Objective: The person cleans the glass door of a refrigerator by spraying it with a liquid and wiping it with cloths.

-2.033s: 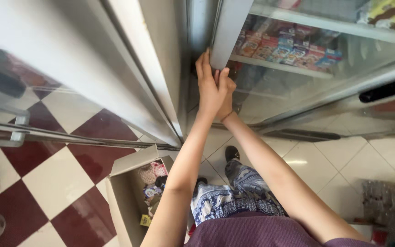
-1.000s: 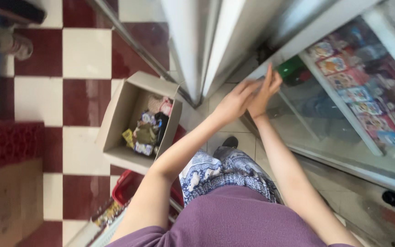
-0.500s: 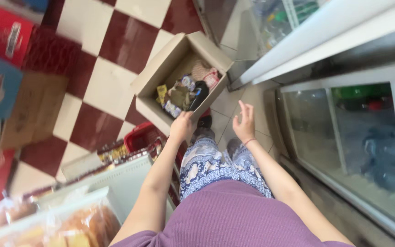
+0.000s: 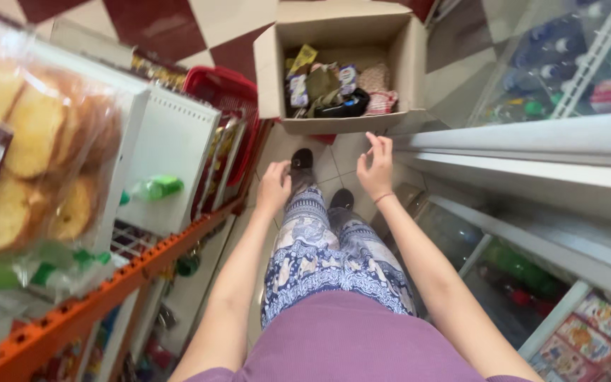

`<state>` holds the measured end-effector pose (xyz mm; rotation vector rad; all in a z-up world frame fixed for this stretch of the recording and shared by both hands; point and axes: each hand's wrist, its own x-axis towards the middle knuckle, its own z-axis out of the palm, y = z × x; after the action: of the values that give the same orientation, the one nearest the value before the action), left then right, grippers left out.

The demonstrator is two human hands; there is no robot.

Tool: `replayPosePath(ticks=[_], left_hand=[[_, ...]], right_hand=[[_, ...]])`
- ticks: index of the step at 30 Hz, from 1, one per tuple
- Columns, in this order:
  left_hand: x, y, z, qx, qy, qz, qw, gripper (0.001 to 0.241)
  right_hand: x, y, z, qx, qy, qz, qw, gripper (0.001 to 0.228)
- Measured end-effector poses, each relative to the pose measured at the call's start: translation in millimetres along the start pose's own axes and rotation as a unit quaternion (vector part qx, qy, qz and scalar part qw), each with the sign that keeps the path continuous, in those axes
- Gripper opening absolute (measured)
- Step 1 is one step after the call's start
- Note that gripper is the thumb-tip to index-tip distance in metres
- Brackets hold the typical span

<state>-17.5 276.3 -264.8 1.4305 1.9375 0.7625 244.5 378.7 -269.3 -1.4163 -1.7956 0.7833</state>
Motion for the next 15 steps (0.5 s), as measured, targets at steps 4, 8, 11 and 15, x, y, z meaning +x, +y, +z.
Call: replayPosePath(ticks=[4, 8, 11, 15], left_hand=[[-26, -14, 14, -0.039, -0.008, -0.055, 0.998, 0.033], [15, -12, 30, -0.031, 0.009, -0.060, 0.998, 0.032], [52, -12, 41, -0.071, 0.028, -0.051, 0.996, 0.032], [69, -27, 41, -0.090, 0.100, -0.039, 0.990, 0.035]], right_hand=[[38, 23, 33, -0.026, -0.066, -0.021, 0.997, 0.053], [84, 83, 106, -0.128, -0.129, -0.048, 0.982, 0.040], [118, 131, 156, -0.195, -0.182, 0.014, 0.964, 0.041], [156, 172, 205, -0.306, -0.340, 0.113, 0.882, 0.054]])
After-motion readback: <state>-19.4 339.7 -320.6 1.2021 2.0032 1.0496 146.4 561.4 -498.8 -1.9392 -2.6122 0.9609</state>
